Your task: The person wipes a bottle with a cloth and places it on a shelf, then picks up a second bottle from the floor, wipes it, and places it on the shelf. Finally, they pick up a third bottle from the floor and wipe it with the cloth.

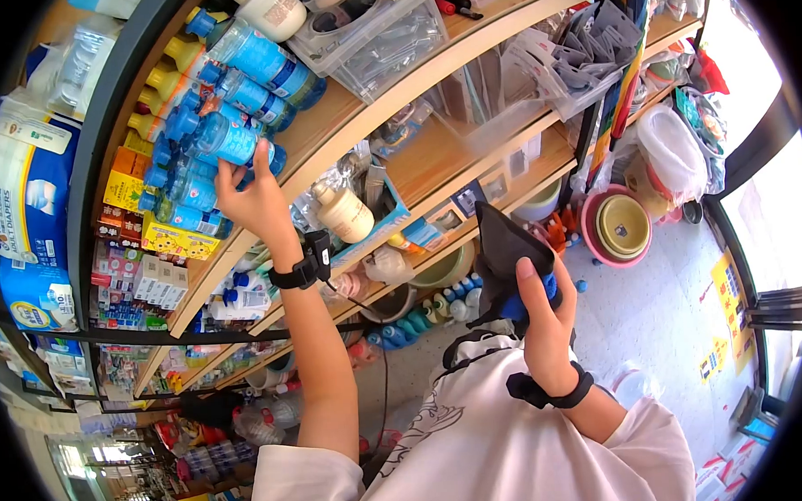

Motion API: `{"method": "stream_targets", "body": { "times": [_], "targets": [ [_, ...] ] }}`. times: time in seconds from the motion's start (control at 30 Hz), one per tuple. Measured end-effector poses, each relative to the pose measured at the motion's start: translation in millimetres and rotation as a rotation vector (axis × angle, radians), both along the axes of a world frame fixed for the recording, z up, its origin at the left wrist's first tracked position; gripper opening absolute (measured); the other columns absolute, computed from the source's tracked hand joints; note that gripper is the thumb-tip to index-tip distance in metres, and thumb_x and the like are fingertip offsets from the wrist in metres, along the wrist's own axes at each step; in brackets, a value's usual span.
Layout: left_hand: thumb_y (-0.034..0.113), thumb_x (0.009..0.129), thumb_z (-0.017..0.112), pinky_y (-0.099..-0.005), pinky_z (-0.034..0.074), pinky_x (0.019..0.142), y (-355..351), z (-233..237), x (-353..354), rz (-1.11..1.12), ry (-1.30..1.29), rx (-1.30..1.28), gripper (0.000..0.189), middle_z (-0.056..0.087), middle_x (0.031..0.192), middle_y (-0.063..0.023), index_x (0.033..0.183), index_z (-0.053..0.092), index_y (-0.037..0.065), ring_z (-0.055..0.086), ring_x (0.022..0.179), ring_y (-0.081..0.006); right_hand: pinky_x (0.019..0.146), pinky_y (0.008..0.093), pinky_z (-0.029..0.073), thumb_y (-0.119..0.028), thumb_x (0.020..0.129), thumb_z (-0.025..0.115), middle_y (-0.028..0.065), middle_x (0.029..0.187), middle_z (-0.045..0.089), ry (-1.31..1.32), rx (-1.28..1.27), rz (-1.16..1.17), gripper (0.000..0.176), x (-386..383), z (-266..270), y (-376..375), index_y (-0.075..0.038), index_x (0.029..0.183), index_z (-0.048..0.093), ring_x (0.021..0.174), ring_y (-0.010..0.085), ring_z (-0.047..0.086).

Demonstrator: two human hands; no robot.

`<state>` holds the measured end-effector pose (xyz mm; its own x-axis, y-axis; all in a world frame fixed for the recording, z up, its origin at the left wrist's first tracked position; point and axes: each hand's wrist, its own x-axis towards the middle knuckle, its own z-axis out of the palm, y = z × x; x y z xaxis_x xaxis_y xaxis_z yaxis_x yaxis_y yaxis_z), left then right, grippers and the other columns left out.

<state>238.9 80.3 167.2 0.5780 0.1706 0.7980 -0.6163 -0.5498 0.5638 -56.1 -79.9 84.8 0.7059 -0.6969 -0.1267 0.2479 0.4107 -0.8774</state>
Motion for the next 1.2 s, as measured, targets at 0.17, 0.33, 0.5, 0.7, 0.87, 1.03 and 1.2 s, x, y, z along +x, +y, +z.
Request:
{"method": "stream_targets", "body": {
  "times": [0.17, 0.33, 0.5, 0.7, 0.87, 1.03, 1.2],
  "targets": [
    [0.018, 0.079, 0.084, -0.0264, 0.048, 0.061, -1.9, -2.2, -3.6, -0.027, 0.011, -0.070, 0.042, 0.071, 0.096, -0.0111, 0.114, 0.068, 0.001, 0.067, 0.082, -0.0190, 0.097, 0.0248, 0.044, -0.023, 0.098, 0.065, 0.0065, 0.121, 0.063, 0.079, 0.092, -0.075, 0.044, 1.8, 0.4, -0.9, 0.003, 0.131, 0.056, 0.109, 0.0118, 0.058],
    [0.015, 0.079, 0.085, -0.0270, 0.051, 0.064, -11.9, -2.6, -8.0, -0.002, -0.041, -0.183, 0.054, 0.073, 0.101, -0.0198, 0.123, 0.061, -0.003, 0.070, 0.083, -0.0195, 0.097, 0.0245, 0.044, -0.021, 0.096, 0.067, 0.0080, 0.121, 0.062, 0.056, 0.173, 0.042, 0.049, 7.3, -5.5, -3.4, 0.006, 0.134, 0.051, 0.108, 0.0120, 0.058],
    [0.012, 0.078, 0.085, -0.0288, 0.054, 0.070, -8.9, 2.5, -17.4, 0.051, -0.012, -0.145, 0.064, 0.073, 0.101, -0.0211, 0.133, 0.056, -0.005, 0.068, 0.084, -0.0175, 0.096, 0.0241, 0.044, -0.019, 0.097, 0.067, 0.0073, 0.119, 0.064, 0.053, 0.133, 0.087, 0.046, 10.8, -6.5, -4.1, 0.006, 0.132, 0.053, 0.107, 0.0114, 0.058],
    [0.013, 0.077, 0.086, -0.0261, 0.050, 0.062, -7.5, -8.6, -13.9, 0.207, -0.109, -0.124, 0.063, 0.071, 0.108, -0.0197, 0.130, 0.060, -0.006, 0.067, 0.082, -0.0163, 0.097, 0.0249, 0.045, -0.016, 0.096, 0.067, 0.0086, 0.121, 0.063, 0.054, 0.121, 0.110, 0.047, 13.0, -3.2, -4.4, 0.007, 0.134, 0.051, 0.108, 0.0122, 0.057],
    [0.010, 0.078, 0.085, -0.0257, 0.043, 0.056, -14.8, -13.5, -12.6, 0.131, -0.164, -0.244, 0.059, 0.072, 0.102, -0.0120, 0.130, 0.061, -0.002, 0.064, 0.078, -0.0148, 0.098, 0.0257, 0.044, -0.014, 0.096, 0.068, 0.0096, 0.122, 0.062, 0.073, 0.133, 0.081, 0.050, 16.0, -12.6, -3.8, 0.007, 0.136, 0.049, 0.110, 0.0130, 0.057],
    [0.013, 0.079, 0.084, -0.0257, 0.045, 0.057, -11.7, -16.0, -6.6, 0.149, -0.157, -0.191, 0.060, 0.071, 0.105, -0.0166, 0.130, 0.059, -0.006, 0.064, 0.080, -0.0159, 0.095, 0.0249, 0.045, -0.015, 0.096, 0.068, 0.0074, 0.119, 0.062, 0.093, 0.137, 0.065, 0.048, 15.5, -17.5, -5.1, 0.005, 0.136, 0.050, 0.107, 0.0121, 0.058],
    [0.012, 0.079, 0.084, -0.0262, 0.045, 0.057, -11.2, -16.9, -4.4, 0.222, -0.184, -0.153, 0.059, 0.071, 0.105, -0.0163, 0.130, 0.060, -0.006, 0.063, 0.081, -0.0163, 0.090, 0.0230, 0.046, -0.015, 0.096, 0.068, 0.0045, 0.115, 0.063, 0.066, 0.138, 0.084, 0.044, 23.4, 12.3, -7.9, 0.002, 0.134, 0.052, 0.100, 0.0091, 0.058]
  ]
}}
